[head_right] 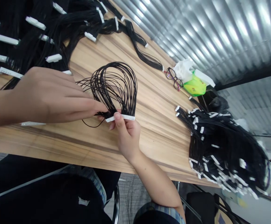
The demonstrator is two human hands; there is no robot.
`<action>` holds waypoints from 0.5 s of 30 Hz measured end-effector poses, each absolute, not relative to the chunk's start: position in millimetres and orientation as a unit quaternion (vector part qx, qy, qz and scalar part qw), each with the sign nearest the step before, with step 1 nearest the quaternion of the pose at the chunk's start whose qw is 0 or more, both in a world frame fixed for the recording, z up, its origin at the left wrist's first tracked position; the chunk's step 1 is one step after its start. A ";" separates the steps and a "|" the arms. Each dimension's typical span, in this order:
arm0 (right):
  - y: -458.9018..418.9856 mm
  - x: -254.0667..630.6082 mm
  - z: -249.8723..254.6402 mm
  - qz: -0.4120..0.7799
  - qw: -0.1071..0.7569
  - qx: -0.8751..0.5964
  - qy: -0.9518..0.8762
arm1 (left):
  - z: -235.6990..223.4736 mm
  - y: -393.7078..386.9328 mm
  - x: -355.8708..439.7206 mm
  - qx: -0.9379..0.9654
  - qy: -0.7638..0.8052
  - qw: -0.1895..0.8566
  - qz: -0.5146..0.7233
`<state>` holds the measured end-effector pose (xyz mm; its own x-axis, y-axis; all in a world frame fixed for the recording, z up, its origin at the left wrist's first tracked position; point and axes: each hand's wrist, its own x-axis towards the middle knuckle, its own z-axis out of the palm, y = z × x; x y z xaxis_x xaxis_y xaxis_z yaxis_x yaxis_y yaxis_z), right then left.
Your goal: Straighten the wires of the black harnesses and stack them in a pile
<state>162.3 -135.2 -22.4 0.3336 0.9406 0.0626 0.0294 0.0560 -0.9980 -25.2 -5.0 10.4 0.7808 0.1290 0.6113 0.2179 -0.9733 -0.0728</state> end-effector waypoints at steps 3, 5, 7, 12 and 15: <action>-135.3 163.2 -22.7 0.402 0.576 -0.574 -0.422 | 7.5 -0.9 -23.8 -0.948 -0.080 0.075 -0.298; -135.6 163.3 -22.9 0.407 0.564 -0.581 -0.423 | 6.1 -0.8 -24.1 -0.952 -0.074 0.058 -0.291; -136.0 163.0 -22.9 0.408 0.560 -0.584 -0.422 | 6.7 -2.4 -26.3 -0.955 -0.065 0.054 -0.284; -136.6 162.6 -23.2 0.416 0.567 -0.578 -0.414 | 11.9 -6.2 -34.2 -0.963 -0.052 0.098 -0.246; -136.8 163.4 -23.7 0.423 0.569 -0.572 -0.412 | 8.3 -2.4 -32.9 -0.951 -0.004 0.117 -0.288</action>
